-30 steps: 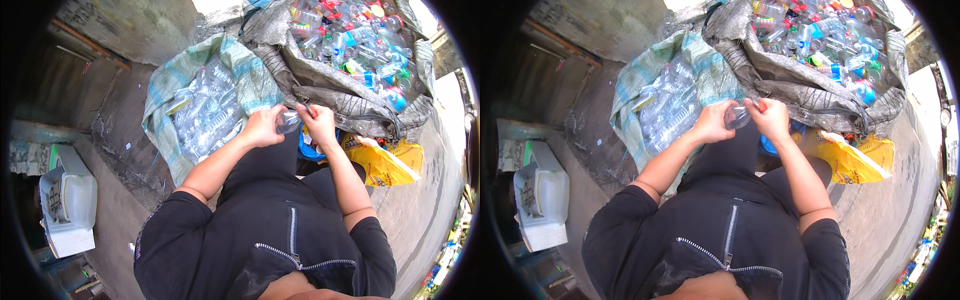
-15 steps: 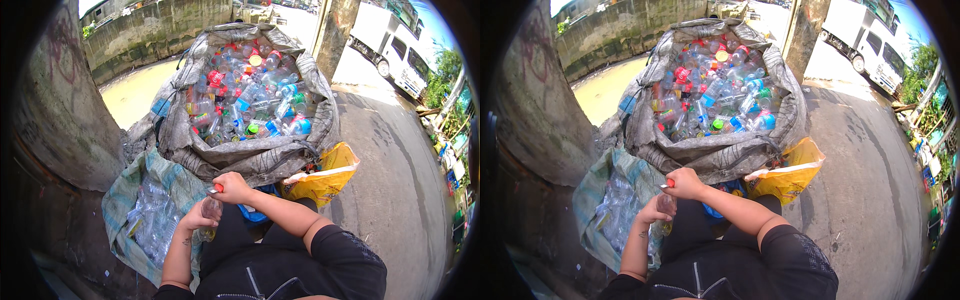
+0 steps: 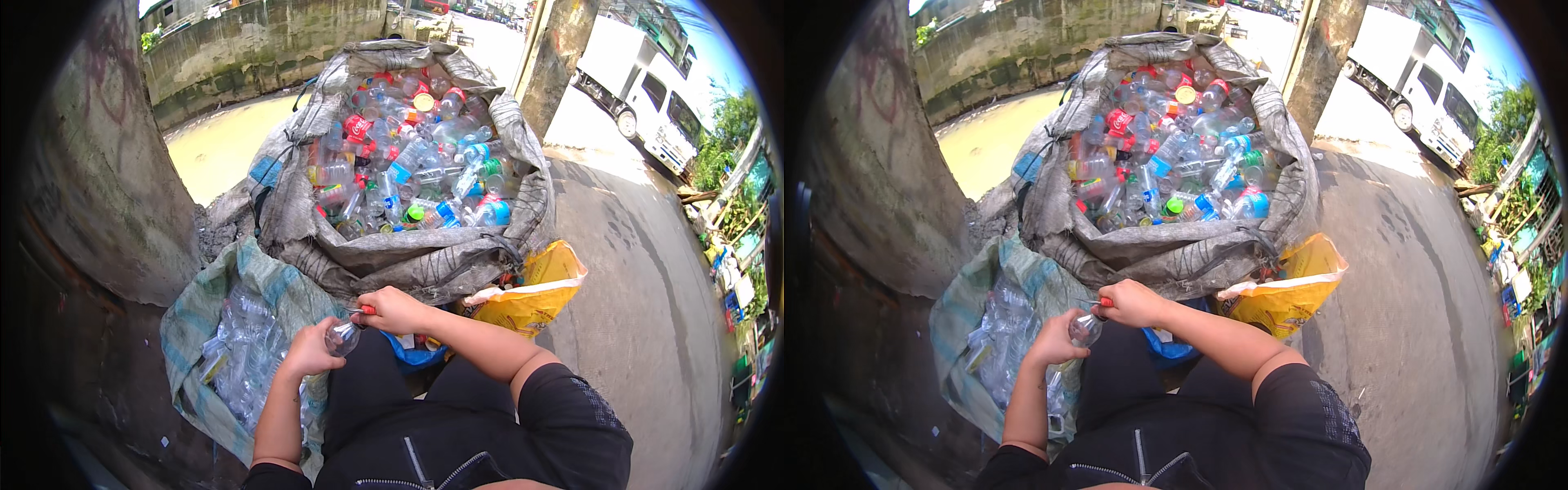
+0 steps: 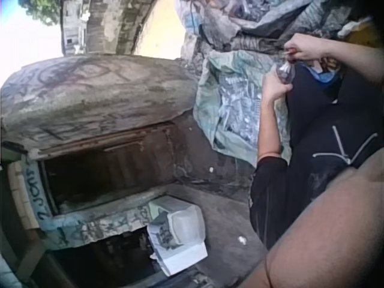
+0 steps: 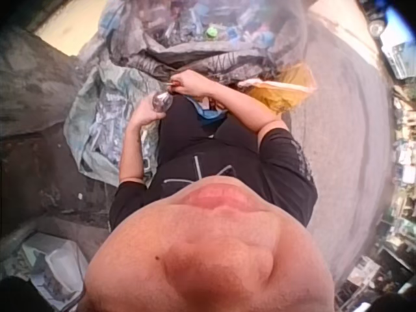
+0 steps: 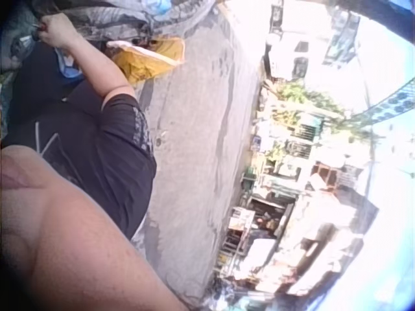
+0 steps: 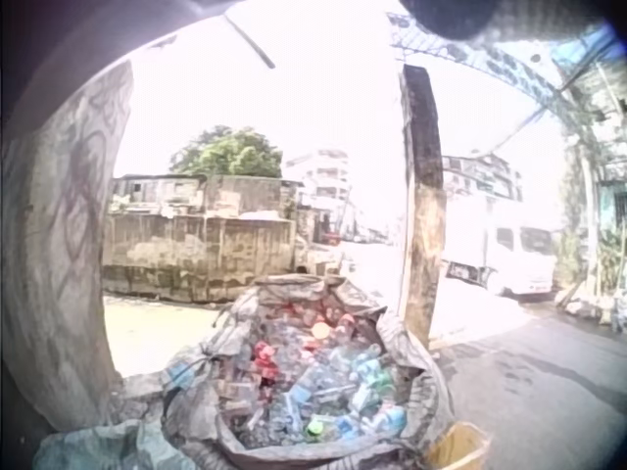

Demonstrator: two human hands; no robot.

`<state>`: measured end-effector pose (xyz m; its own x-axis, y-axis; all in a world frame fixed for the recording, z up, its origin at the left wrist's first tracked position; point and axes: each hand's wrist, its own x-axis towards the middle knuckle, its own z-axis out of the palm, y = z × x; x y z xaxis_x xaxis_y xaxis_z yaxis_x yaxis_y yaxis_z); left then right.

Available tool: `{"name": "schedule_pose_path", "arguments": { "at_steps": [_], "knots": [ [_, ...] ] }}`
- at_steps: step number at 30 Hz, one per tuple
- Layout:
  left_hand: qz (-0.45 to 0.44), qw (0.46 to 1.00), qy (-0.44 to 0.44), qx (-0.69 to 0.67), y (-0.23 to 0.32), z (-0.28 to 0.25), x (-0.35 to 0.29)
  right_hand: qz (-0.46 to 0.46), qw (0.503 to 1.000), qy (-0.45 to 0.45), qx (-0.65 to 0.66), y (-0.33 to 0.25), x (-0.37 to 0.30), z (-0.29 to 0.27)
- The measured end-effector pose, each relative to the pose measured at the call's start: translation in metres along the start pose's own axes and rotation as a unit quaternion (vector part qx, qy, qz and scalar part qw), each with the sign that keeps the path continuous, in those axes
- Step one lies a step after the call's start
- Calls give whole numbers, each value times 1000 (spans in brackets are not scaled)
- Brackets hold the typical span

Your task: The person uses a knife to peel labels off various plastic bottles and places the cleaned bottles into a green sack. The person handles multiple bottles one at a time, removing labels and stacking them in the sack.

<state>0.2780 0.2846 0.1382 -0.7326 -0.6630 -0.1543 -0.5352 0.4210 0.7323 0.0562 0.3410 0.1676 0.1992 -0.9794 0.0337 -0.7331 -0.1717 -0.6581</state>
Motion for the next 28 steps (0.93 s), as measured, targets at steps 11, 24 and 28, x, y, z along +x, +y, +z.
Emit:
{"name": "schedule_pose_path", "arguments": {
  "at_steps": [11, 24, 28],
  "knots": [
    [-3, 1000, 14, 22, 14, -2, -14, -53, 995, 55, 63, 10, -12, 23],
    [8, 999, 26, -27, -9, 13, -10, -119, 968, 171, 143, 9, -15, 34],
    [-8, 1000, -15, 3, -8, 9, -10, 45, 995, -71, 45, 12, -7, 24]
  ]
}}
